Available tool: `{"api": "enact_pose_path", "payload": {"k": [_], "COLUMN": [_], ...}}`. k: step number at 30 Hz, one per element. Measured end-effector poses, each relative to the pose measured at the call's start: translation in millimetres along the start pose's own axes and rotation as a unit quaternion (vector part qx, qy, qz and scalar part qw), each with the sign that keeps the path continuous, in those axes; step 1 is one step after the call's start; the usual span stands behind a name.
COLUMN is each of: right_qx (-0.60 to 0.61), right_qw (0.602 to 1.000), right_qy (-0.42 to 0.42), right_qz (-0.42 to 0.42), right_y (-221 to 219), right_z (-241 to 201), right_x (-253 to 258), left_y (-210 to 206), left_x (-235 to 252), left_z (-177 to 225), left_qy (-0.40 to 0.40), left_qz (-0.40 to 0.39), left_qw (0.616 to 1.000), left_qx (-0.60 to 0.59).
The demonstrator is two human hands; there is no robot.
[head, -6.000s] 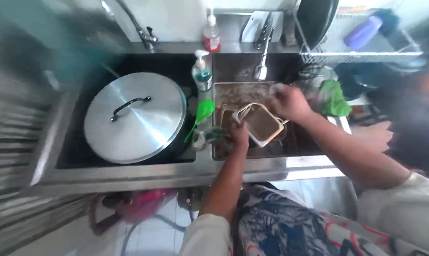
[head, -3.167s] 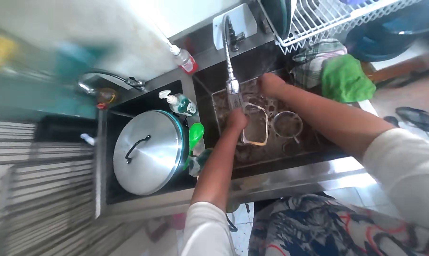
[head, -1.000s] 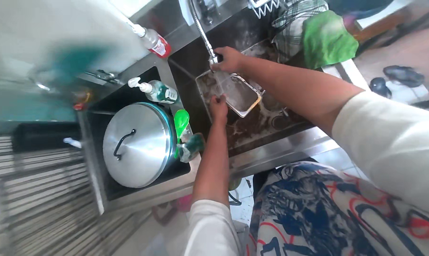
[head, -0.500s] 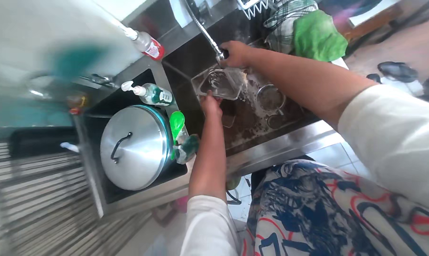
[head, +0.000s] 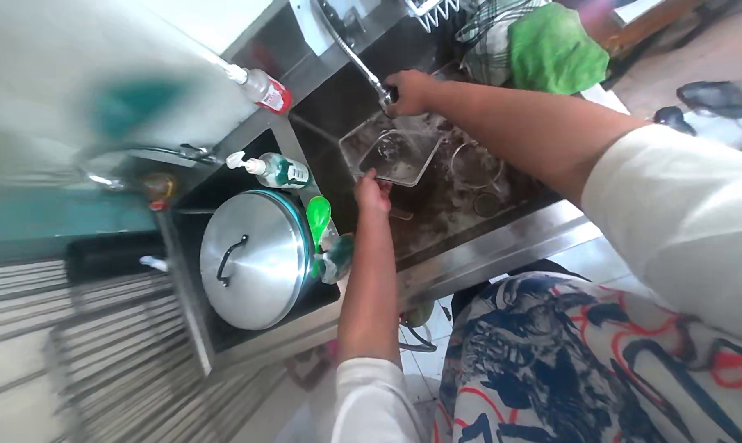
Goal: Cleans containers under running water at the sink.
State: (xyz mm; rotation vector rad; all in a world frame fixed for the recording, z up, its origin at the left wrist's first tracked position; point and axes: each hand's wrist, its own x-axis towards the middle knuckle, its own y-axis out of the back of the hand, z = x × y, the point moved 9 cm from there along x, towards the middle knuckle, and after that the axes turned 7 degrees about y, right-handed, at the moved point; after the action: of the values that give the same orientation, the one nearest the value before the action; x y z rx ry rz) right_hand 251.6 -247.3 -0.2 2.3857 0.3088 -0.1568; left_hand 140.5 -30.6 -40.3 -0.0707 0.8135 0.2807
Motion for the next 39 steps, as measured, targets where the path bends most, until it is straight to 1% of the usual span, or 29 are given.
{"api": "enact_pose_path", "payload": {"k": [2, 4, 9, 13, 15, 19, 21, 23, 25, 28, 31, 33, 35, 37, 39], "right_qx": [-0.017, -0.014, 0.022, -0.019, -0.024, 0.057, 0.073, 0.057, 0.052, 0.121, 0.168, 0.181, 0.208, 0.27, 0.316], "right_qw": [1.0, 0.999, 1.0, 0.999, 0.998, 0.998, 0.997, 0.998, 0.998, 0.99, 0.983, 0.981, 0.977, 0.959, 0.937], "right_qy": [-0.02, -0.028, -0.005, -0.048, -0.053, 0.008, 0.018, 0.0, -0.01, 0.025, 0.005, -0.011, -0.032, -0.075, -0.132], "right_qz": [-0.005, -0.008, 0.012, -0.002, -0.004, 0.029, 0.024, 0.015, 0.024, 0.068, 0.074, 0.061, 0.022, -0.031, -0.063], "right_y": [0, -6, -23, -14, -13, -27, -28, -26, -24, -31, -40, -47, -57, -70, -81], "right_z": [6, 2, -22, -1, -1, -42, -53, -44, -24, -5, 6, 17, 16, 6, -6], "right_x": [2, 4, 6, 4, 5, 6, 6, 4, 5, 7, -8, -15, -21, -28, -33], "left_y": [1, 1, -6, -4, -5, -16, -23, -26, -28, -29, -21, -18, -18, -20, -18], "left_x": [-1, -5, -18, -30, -30, -22, -21, -18, -15, -3, 9, 16, 20, 18, 17], "left_z": [-4, -7, -14, -21, -28, -36, -36, -32, -28, -27, -36, -44, -52, -58, -67], "left_qy": [0.007, 0.014, 0.037, 0.063, 0.076, 0.084, 0.08, 0.081, 0.074, 0.052, 0.042, 0.047, 0.048, 0.052, 0.067], "left_qz": [-0.006, -0.017, -0.047, -0.054, -0.062, -0.069, -0.078, -0.076, -0.069, -0.073, -0.049, -0.041, -0.047, -0.064, -0.078], "left_qw": [1.0, 1.0, 0.998, 0.996, 0.994, 0.992, 0.991, 0.992, 0.993, 0.995, 0.997, 0.998, 0.998, 0.995, 0.988], "left_qx": [0.013, 0.02, 0.03, 0.046, 0.047, 0.069, 0.072, 0.068, 0.066, 0.054, 0.046, 0.023, -0.013, -0.059, -0.113]}}
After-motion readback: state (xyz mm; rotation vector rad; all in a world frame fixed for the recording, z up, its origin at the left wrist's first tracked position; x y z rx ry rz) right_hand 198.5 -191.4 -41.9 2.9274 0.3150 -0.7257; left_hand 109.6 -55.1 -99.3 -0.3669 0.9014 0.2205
